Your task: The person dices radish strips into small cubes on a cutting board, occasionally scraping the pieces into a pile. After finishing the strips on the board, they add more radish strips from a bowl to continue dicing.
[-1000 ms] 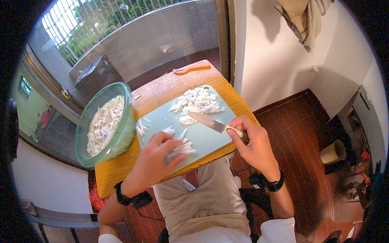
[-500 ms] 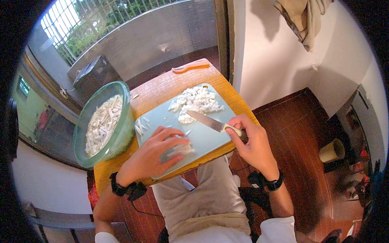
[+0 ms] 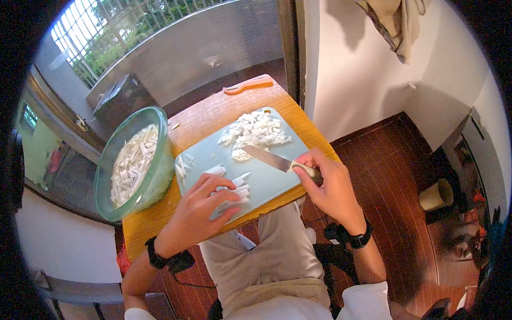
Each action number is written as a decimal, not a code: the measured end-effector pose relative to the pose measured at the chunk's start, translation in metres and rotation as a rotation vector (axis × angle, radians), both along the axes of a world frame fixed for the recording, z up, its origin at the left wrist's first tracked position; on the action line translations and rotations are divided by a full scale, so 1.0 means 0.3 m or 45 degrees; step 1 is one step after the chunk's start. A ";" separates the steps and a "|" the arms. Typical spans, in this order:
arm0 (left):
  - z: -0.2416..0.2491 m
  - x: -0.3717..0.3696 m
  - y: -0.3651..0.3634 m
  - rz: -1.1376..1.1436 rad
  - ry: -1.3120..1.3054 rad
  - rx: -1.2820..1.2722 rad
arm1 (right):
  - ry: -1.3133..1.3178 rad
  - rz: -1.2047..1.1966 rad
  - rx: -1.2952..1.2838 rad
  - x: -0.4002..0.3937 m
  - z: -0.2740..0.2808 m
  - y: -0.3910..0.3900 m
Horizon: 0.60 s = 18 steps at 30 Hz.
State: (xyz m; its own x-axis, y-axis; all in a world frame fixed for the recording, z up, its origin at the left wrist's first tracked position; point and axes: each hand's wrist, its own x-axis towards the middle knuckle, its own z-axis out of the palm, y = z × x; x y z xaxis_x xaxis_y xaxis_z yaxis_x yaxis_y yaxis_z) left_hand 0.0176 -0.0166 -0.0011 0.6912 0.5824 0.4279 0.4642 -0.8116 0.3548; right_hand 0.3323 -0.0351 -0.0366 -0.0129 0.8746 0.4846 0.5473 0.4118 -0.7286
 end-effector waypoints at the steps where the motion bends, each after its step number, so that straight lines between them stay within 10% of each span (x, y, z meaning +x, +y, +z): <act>1: 0.000 0.000 0.000 0.000 0.008 0.007 | 0.000 0.002 0.002 0.000 -0.001 0.001; 18: -0.041 0.020 -0.006 0.162 -0.111 0.024 | 0.016 -0.065 0.008 -0.012 0.010 -0.013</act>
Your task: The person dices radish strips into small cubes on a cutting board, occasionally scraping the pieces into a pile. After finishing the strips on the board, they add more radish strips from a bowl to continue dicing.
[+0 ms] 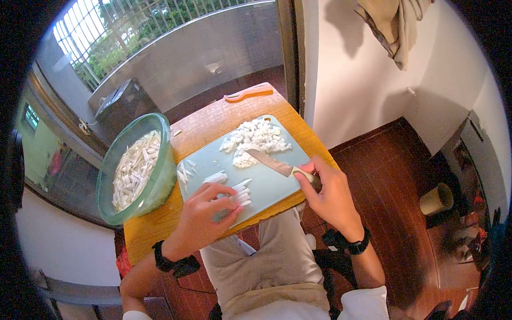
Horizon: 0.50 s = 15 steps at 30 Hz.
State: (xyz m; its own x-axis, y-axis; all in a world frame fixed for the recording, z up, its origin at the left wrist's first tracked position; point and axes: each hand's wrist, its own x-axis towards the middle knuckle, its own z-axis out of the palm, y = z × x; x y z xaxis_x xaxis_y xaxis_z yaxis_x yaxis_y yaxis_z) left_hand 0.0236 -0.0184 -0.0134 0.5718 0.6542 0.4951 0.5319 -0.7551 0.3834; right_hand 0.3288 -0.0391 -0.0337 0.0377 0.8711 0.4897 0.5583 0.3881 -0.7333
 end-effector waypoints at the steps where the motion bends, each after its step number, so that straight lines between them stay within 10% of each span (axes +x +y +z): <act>1: 0.002 0.002 -0.001 -0.004 0.027 0.016 | -0.002 0.000 0.001 0.000 0.003 -0.001; 15: 0.056 -0.034 0.004 -0.025 0.036 -0.073 | 0.015 0.003 -0.076 0.002 0.007 -0.004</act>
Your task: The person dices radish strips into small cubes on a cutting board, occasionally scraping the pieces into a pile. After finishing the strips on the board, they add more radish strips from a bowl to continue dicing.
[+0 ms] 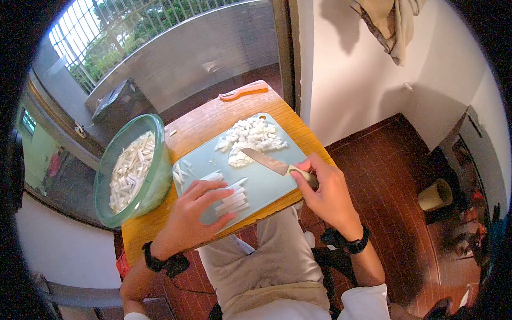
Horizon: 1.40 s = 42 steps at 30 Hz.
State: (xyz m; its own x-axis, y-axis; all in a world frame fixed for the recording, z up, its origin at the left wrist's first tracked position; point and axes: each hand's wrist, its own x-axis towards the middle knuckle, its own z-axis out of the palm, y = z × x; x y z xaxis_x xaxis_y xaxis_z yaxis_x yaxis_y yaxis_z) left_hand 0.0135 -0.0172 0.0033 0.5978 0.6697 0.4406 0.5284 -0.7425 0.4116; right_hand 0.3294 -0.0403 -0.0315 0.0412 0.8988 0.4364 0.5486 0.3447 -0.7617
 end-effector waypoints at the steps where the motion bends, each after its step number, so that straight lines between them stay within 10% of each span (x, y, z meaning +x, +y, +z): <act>1: 0.013 -0.010 0.005 -0.037 0.064 0.022 | -0.001 -0.002 0.000 -0.007 0.001 -0.002; 42: -0.058 -0.094 0.012 -0.095 -0.062 -0.201 | -0.055 0.207 -0.067 -0.278 0.033 0.048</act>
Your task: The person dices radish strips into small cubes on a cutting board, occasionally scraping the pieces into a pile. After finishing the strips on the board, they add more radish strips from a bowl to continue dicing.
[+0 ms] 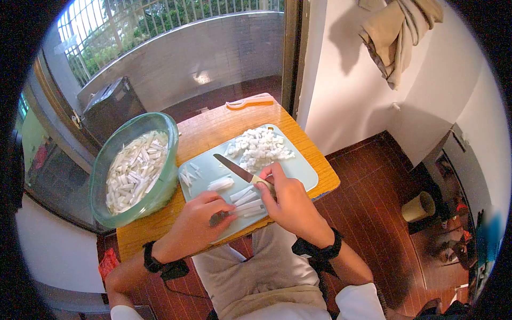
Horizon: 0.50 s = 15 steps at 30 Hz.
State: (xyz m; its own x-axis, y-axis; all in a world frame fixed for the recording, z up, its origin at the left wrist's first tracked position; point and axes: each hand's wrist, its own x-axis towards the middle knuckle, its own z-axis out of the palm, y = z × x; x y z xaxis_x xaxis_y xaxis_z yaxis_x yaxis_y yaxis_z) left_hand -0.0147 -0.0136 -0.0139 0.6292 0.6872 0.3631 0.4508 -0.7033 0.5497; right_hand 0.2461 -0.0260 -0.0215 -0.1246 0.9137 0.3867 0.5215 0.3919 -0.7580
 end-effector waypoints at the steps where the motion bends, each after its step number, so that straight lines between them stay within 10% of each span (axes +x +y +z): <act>1: -0.001 0.004 0.003 -0.008 0.036 0.004 | 0.007 0.000 0.008 0.000 0.000 0.000; 15: 0.034 0.033 0.028 -0.129 0.073 0.103 | 0.034 -0.071 0.019 0.069 0.043 -0.062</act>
